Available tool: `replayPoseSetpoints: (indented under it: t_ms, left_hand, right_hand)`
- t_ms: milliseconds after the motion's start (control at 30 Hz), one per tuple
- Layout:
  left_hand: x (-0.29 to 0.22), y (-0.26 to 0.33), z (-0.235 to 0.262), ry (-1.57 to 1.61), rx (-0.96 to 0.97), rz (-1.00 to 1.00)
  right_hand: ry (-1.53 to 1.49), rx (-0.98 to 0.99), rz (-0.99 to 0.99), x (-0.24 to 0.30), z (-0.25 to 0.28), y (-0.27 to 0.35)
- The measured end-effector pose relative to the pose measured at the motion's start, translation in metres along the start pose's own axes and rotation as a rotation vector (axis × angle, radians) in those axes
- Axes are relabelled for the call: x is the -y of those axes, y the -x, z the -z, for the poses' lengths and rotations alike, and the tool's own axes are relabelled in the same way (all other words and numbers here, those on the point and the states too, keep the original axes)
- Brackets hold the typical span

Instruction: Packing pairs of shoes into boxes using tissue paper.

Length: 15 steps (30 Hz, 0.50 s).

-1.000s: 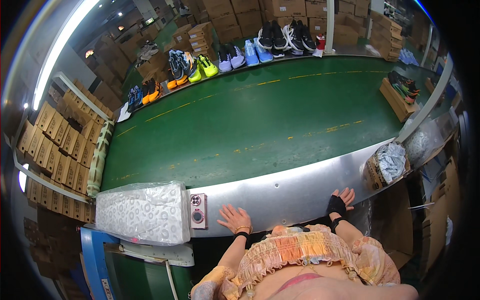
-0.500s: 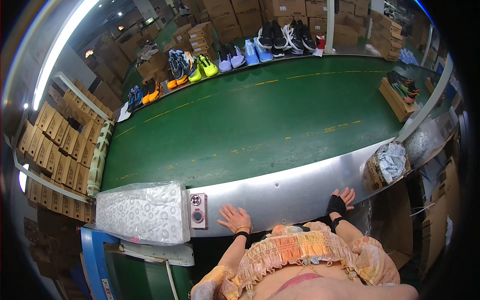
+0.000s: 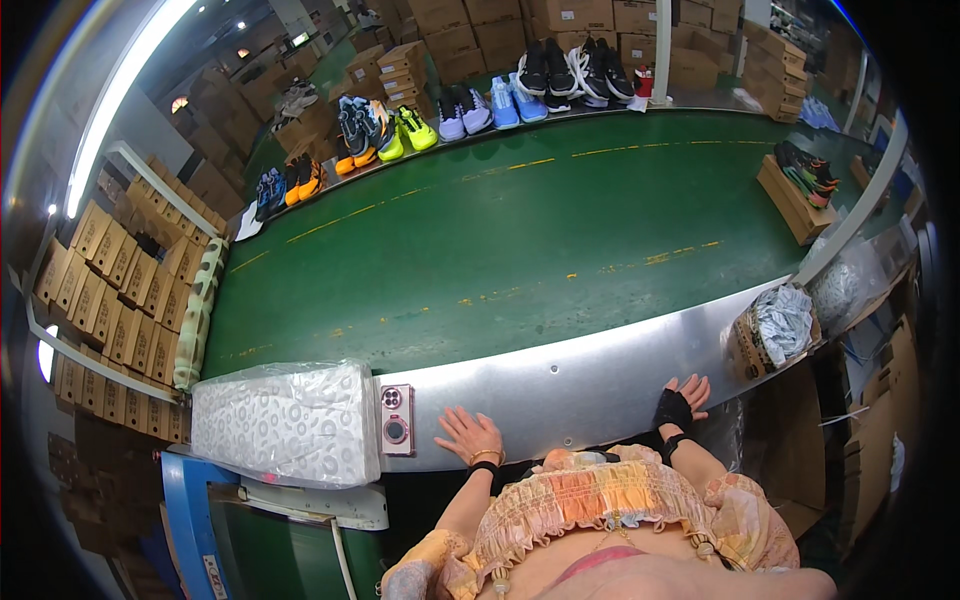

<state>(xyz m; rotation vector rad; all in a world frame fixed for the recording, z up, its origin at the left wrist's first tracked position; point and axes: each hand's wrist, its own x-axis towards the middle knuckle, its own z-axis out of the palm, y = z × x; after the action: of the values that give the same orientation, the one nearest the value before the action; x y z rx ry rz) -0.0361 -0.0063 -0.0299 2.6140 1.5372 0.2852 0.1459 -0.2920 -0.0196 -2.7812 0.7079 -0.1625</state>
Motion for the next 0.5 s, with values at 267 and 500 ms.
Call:
replayPoseSetpoints:
  t_ms: [267, 500]
  left_hand:
    - [0.000, -0.001, 0.001, -0.018, 0.023, 0.007]
    - [0.001, 0.000, 0.000, -0.014, 0.022, 0.000]
  right_hand:
    - [-0.019, -0.002, -0.010, 0.000, -0.001, 0.000]
    - [-0.023, 0.042, -0.020, 0.003, 0.006, 0.001]
